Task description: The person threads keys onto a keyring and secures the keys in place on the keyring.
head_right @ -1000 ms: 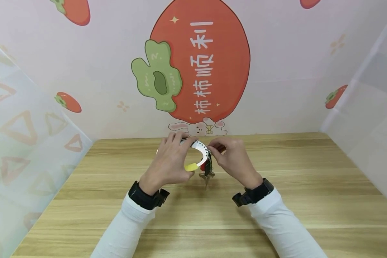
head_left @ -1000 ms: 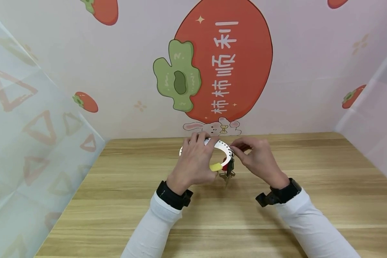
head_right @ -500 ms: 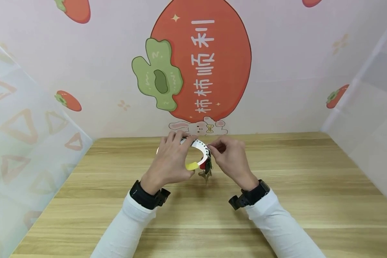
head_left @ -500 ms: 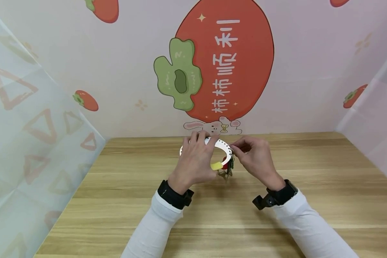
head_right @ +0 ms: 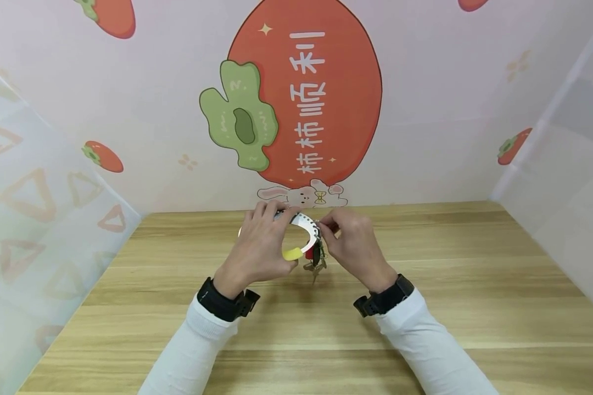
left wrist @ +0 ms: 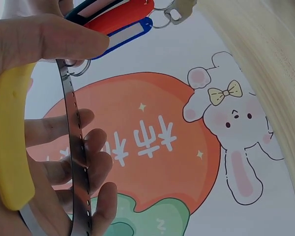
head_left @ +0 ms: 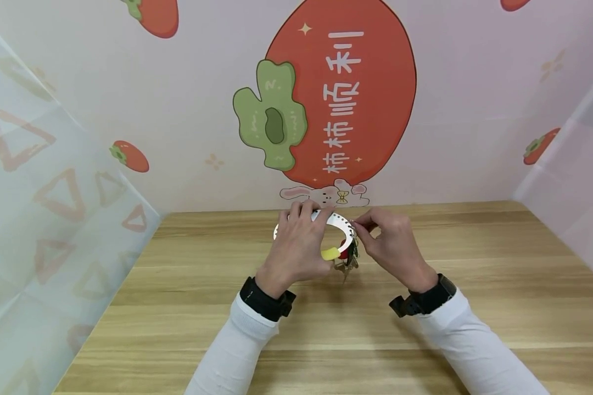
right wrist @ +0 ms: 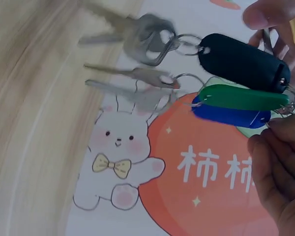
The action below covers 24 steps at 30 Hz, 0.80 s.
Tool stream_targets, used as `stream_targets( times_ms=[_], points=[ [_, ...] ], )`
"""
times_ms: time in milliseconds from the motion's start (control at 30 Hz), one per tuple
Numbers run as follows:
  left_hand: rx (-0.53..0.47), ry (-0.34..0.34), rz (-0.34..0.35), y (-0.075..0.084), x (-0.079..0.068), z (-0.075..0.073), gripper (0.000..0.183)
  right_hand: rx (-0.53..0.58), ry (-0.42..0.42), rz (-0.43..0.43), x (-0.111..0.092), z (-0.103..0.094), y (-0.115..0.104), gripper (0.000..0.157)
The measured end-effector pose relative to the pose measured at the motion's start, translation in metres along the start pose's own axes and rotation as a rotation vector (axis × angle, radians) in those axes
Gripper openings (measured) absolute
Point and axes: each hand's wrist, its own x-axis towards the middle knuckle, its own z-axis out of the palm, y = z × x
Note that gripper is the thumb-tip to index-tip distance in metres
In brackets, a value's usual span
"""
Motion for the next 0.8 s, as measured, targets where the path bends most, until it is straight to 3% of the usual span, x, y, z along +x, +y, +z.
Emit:
stream_targets(
  times_ms=[267, 800],
  points=[
    [-0.011, 0.002, 0.003, 0.0002, -0.0007, -0.0005, 0.088, -0.055, -0.016, -0.094, 0.0005, -0.0024, 0.0005, 0.024],
    [0.016, -0.032, -0.014, 0.0005, -0.0007, 0.0005, 0.089, -0.071, -0.052, -0.142, -0.0005, -0.0032, 0.0026, 0.026]
  ],
)
